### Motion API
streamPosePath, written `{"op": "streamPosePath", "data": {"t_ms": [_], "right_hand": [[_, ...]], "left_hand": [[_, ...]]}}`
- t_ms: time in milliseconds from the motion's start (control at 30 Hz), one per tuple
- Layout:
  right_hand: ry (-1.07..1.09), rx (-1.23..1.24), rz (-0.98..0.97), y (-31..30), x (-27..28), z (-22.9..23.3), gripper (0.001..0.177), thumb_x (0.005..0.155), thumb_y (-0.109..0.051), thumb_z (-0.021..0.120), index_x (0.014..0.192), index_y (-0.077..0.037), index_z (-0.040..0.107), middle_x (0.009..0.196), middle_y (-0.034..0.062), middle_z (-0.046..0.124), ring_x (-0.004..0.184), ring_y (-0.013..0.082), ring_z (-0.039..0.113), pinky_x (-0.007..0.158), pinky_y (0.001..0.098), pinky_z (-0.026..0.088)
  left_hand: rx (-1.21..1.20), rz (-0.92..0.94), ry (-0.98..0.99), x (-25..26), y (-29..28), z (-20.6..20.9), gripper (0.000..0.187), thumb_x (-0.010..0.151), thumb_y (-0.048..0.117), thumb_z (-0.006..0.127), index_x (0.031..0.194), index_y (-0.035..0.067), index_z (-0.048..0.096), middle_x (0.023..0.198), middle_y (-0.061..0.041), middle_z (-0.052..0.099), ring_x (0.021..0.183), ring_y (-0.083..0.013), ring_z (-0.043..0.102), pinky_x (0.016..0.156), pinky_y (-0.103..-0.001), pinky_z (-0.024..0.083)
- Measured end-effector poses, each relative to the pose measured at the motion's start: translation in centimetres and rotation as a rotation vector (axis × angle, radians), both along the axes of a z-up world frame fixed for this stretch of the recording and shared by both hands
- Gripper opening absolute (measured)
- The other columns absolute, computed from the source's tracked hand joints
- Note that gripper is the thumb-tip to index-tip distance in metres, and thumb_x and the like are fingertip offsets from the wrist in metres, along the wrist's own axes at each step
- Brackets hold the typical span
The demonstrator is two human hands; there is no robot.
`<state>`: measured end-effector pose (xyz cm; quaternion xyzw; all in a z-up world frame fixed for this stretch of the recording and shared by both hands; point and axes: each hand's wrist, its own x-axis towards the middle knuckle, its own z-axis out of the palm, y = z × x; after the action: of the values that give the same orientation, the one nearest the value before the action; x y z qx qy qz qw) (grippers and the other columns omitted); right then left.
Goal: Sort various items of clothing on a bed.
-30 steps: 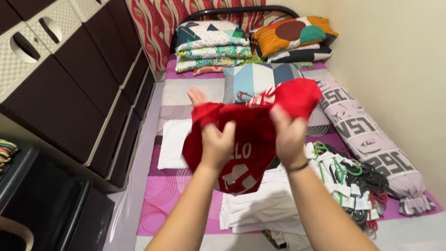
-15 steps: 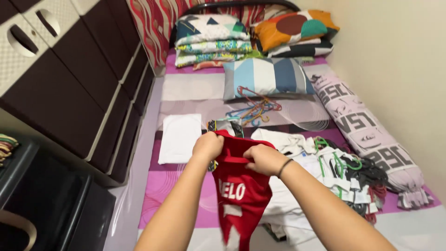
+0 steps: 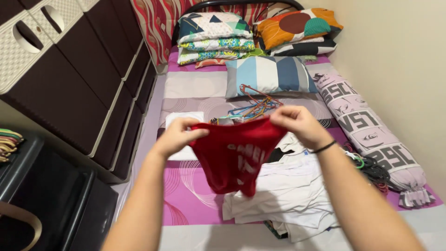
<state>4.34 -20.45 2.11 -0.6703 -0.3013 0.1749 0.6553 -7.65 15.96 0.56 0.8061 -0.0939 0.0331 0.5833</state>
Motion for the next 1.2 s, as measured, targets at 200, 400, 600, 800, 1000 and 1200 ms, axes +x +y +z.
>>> {"op": "streamPosePath", "data": {"t_ms": [200,400,600,800,1000,1200], "right_hand": [[-0.305,-0.895,0.419,-1.1,0.1,5.4,0.027,0.091,-0.028,0.073,0.088,-0.001,0.079,0.078,0.0030,0.077,0.070,0.0083,0.064,0.066,0.0265,0.054],[-0.086,-0.846,0.227,4.3,-0.7,-2.0,0.029,0.094,-0.032,0.069,0.107,-0.006,0.073,0.084,0.0061,0.077,0.061,0.0101,0.070,0.056,0.0268,0.057],[0.085,-0.425,0.126,9.4,-5.6,-2.8,0.034,0.090,-0.025,0.072,0.117,-0.004,0.069,0.091,0.0058,0.078,0.066,0.0117,0.077,0.054,0.0278,0.058],[-0.208,-0.754,0.246,8.9,-1.4,-9.7,0.043,0.081,-0.013,0.080,0.122,-0.007,0.066,0.095,0.0123,0.078,0.080,0.0165,0.071,0.072,0.0261,0.055],[-0.208,0.290,-0.589,6.4,3.4,-14.3,0.015,0.093,-0.006,0.066,0.106,0.002,0.065,0.094,0.0095,0.069,0.085,0.0161,0.066,0.078,0.0303,0.056],[-0.757,-0.129,-0.608,7.6,-8.2,-3.7,0.033,0.087,-0.020,0.078,0.108,0.001,0.065,0.096,0.0151,0.066,0.083,0.0199,0.064,0.075,0.0336,0.054]], "left_hand": [[0.896,0.183,-0.641,0.0,2.5,4.9,0.016,0.070,0.022,0.078,0.069,0.006,0.078,0.072,-0.007,0.070,0.080,-0.0302,0.064,0.073,-0.046,0.046],[0.279,0.024,-0.143,6.1,-1.3,5.3,0.031,0.095,0.026,0.064,0.079,0.000,0.072,0.069,-0.003,0.065,0.065,-0.0112,0.057,0.059,-0.031,0.050],[-0.267,-0.083,0.043,7.5,-4.5,8.6,0.024,0.093,0.022,0.067,0.084,0.001,0.074,0.073,0.000,0.070,0.062,-0.0084,0.060,0.059,-0.025,0.047],[-0.230,-0.444,-0.118,4.8,-3.5,12.2,0.034,0.085,0.007,0.079,0.111,0.000,0.060,0.101,-0.005,0.068,0.092,-0.0127,0.065,0.089,-0.028,0.055],[-0.156,-0.164,-0.169,4.8,-5.0,11.7,0.062,0.080,0.005,0.079,0.131,0.000,0.045,0.119,-0.010,0.064,0.110,-0.0179,0.065,0.099,-0.035,0.056],[-0.340,-0.249,-0.315,3.9,-8.6,12.6,0.071,0.088,0.011,0.077,0.149,0.000,0.043,0.140,-0.013,0.059,0.131,-0.0232,0.058,0.113,-0.039,0.048]]}}
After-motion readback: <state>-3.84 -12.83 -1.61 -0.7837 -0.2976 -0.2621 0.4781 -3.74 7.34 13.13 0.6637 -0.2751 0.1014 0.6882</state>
